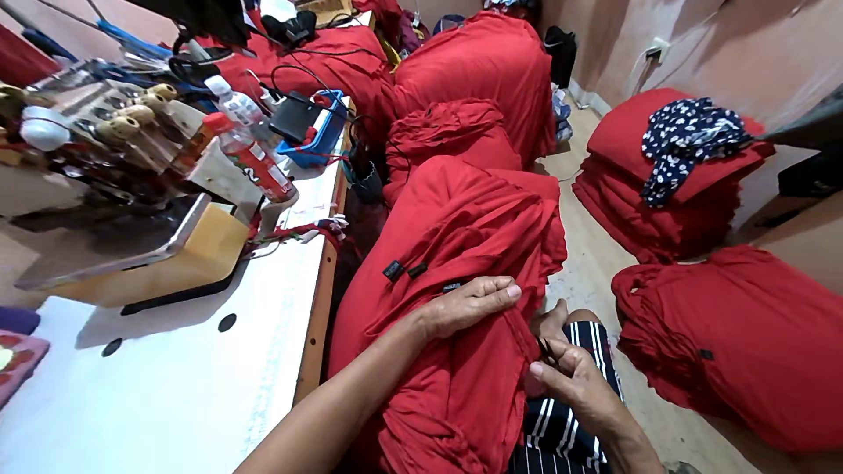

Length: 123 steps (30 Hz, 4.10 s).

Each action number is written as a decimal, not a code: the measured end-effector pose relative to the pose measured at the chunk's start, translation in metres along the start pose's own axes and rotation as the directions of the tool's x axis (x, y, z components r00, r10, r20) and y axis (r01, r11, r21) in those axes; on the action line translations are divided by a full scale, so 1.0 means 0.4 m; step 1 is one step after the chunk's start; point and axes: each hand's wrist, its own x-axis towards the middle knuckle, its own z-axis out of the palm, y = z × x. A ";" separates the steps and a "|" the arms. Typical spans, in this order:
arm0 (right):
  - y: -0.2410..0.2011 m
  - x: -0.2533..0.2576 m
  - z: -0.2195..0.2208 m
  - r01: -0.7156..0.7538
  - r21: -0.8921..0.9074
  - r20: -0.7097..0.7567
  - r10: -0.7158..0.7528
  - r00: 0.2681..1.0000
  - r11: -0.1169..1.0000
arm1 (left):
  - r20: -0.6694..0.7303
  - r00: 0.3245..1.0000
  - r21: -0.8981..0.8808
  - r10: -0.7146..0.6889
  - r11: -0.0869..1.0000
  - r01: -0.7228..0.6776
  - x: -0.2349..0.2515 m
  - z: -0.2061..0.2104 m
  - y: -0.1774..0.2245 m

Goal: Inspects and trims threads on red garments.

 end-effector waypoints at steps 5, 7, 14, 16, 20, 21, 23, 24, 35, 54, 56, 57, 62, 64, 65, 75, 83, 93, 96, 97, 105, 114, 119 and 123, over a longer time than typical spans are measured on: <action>-0.005 -0.002 0.013 0.079 -0.032 0.004 -0.078 0.997 0.996 | -0.006 0.998 -0.019 -0.065 0.998 0.065 -0.010 0.000 0.011; -0.004 -0.003 0.016 0.099 -0.065 -0.012 -0.100 0.995 0.993 | -0.006 0.997 -0.025 -0.076 0.997 0.076 -0.011 -0.003 0.011; -0.008 -0.007 0.016 0.126 -0.104 -0.022 -0.129 0.991 0.987 | -0.053 0.990 -0.041 -0.129 0.991 0.127 -0.010 -0.005 0.008; -0.008 -0.008 0.017 0.132 -0.108 -0.024 -0.135 0.991 0.985 | -0.061 0.989 -0.026 -0.137 0.990 0.136 -0.010 -0.010 0.010; -0.008 -0.005 0.023 0.146 -0.124 -0.066 -0.155 0.986 0.981 | 0.064 0.998 0.316 -0.010 0.949 -0.011 -0.028 -0.025 0.019; -0.008 -0.003 0.026 0.150 -0.139 -0.089 -0.164 0.983 0.979 | 0.117 0.993 0.442 0.011 0.895 -0.062 -0.033 -0.026 0.029; -0.006 -0.001 0.030 0.153 -0.200 -0.119 -0.179 0.977 0.968 | 0.158 0.985 0.607 0.067 0.781 -0.150 -0.044 -0.011 0.047; -0.003 0.000 0.032 0.152 -0.244 -0.133 -0.188 0.973 0.958 | 0.146 0.984 0.658 0.101 0.733 -0.173 -0.048 0.002 0.052; 0.008 -0.003 0.038 0.096 -0.418 -0.331 -0.250 0.910 0.903 | -0.290 0.952 0.820 0.099 0.539 0.194 -0.073 0.138 0.057; 0.033 -0.029 0.086 0.447 -0.868 0.164 -0.726 0.668 0.215 | -0.372 0.904 -0.109 -0.211 0.977 0.184 -0.102 0.125 0.052; 0.035 -0.031 0.089 0.462 -0.862 0.186 -0.720 0.669 0.207 | -0.350 0.915 -0.086 -0.203 0.979 0.185 -0.101 0.122 0.043; 0.036 -0.033 0.089 0.470 -0.856 0.193 -0.712 0.675 0.214 | -0.339 0.917 -0.087 -0.209 0.978 0.190 -0.100 0.121 0.043; 0.039 -0.032 0.077 0.477 -0.783 0.120 -0.655 0.746 0.400 | -0.278 0.945 -0.089 -0.171 0.984 0.152 -0.097 0.109 0.031; 0.031 -0.035 0.073 0.462 -0.726 0.066 -0.618 0.784 0.509 | -0.257 0.953 -0.082 -0.160 0.986 0.143 -0.098 0.107 0.028; 0.028 -0.035 0.072 0.449 -0.689 0.033 -0.594 0.804 0.569 | -0.250 0.955 -0.080 -0.161 0.986 0.145 -0.098 0.107 0.027; -0.011 -0.027 0.068 0.250 -0.645 -0.198 -0.475 0.858 0.722 | -0.226 0.968 0.101 -0.107 0.986 0.133 -0.099 0.116 0.018; 0.031 0.001 0.089 0.263 -0.832 -0.124 -0.627 0.769 0.488 | -0.237 0.969 0.249 -0.067 0.960 0.127 -0.103 0.137 0.003; -0.007 -0.005 0.054 0.165 -0.201 -0.298 -0.220 0.929 0.966 | -0.216 0.969 0.172 -0.119 0.972 0.158 -0.099 0.121 0.012; -0.012 -0.012 0.069 0.209 -0.371 -0.309 -0.333 0.891 0.905 | -0.229 0.965 0.117 -0.129 0.980 0.159 -0.097 0.123 0.012; -0.009 -0.014 0.073 0.221 -0.435 -0.289 -0.368 0.884 0.873 | -0.234 0.964 0.114 -0.127 0.981 0.157 -0.097 0.124 0.010; 0.022 0.002 0.077 0.222 -0.656 -0.241 -0.478 0.845 0.722 | -0.227 0.972 0.267 -0.065 0.956 0.126 -0.101 0.134 0.002; -0.011 -0.003 0.062 -0.015 0.189 -0.218 0.057 0.974 0.982 | -0.190 0.980 0.171 -0.055 0.981 0.088 -0.099 0.123 0.011; -0.027 -0.004 0.052 0.000 0.212 -0.255 0.055 0.965 0.977 | -0.183 0.981 0.133 -0.060 0.987 0.086 -0.099 0.117 0.010; -0.028 -0.006 0.051 0.005 0.201 -0.254 0.047 0.966 0.980 | -0.196 0.978 0.115 -0.066 0.989 0.089 -0.098 0.119 0.008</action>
